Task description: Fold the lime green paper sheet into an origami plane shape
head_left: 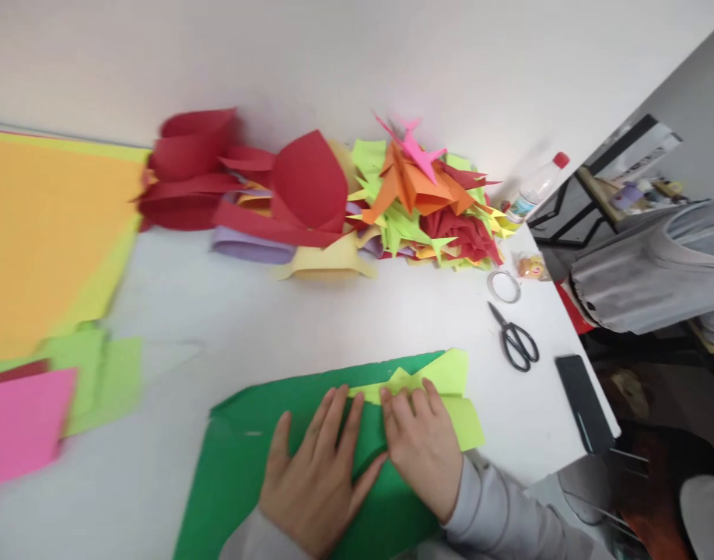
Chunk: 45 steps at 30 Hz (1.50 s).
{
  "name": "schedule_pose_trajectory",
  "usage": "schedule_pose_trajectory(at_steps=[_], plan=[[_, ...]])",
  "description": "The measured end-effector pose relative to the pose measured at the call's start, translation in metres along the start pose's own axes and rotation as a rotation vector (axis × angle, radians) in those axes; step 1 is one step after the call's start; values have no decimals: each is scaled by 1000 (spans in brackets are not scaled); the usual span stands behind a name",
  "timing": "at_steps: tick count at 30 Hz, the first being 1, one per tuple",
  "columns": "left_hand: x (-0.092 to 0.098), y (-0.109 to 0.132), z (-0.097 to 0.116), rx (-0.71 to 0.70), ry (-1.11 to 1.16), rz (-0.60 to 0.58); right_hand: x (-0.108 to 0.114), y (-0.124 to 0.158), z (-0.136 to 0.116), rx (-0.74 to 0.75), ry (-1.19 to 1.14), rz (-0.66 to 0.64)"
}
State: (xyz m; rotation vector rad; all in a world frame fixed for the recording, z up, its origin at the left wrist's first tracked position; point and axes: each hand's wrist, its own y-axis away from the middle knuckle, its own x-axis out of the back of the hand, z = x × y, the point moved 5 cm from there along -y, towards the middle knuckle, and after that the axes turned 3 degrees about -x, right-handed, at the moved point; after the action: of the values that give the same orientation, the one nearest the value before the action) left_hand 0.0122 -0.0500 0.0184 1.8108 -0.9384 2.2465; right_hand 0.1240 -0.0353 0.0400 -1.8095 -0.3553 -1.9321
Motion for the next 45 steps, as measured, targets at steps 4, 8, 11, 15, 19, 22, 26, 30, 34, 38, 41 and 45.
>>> schedule_pose_trajectory(at_steps=[4,8,11,15,19,22,26,30,34,38,41,45], plan=[[-4,5,-2,67,-1,-54,-2,1,0,-9,8,-3],[-3,6,-7,150,-50,-25,-2,2,0,10,26,3],[-3,5,-7,150,-42,-20,-2,3,0,12,47,-4],[-2,5,-8,143,-31,-8,-3,4,0,18,60,-9],[-2,4,-11,150,-36,-18,-4,4,0,22,63,-8],[-1,3,-11,152,-38,-29,-4,4,1,25,59,-9],[3,0,-12,142,-48,-11,-2,3,2,33,44,1],[5,-1,-14,130,-54,8,-1,4,2,34,37,17],[6,1,-20,114,-90,18,-3,6,1,37,47,32],[13,1,-26,120,-82,44,-3,6,-1,47,48,25],[22,-7,-31,123,-76,81,-3,6,-1,54,54,28],[28,-29,-37,60,-45,118,-5,-2,4,57,45,22]])
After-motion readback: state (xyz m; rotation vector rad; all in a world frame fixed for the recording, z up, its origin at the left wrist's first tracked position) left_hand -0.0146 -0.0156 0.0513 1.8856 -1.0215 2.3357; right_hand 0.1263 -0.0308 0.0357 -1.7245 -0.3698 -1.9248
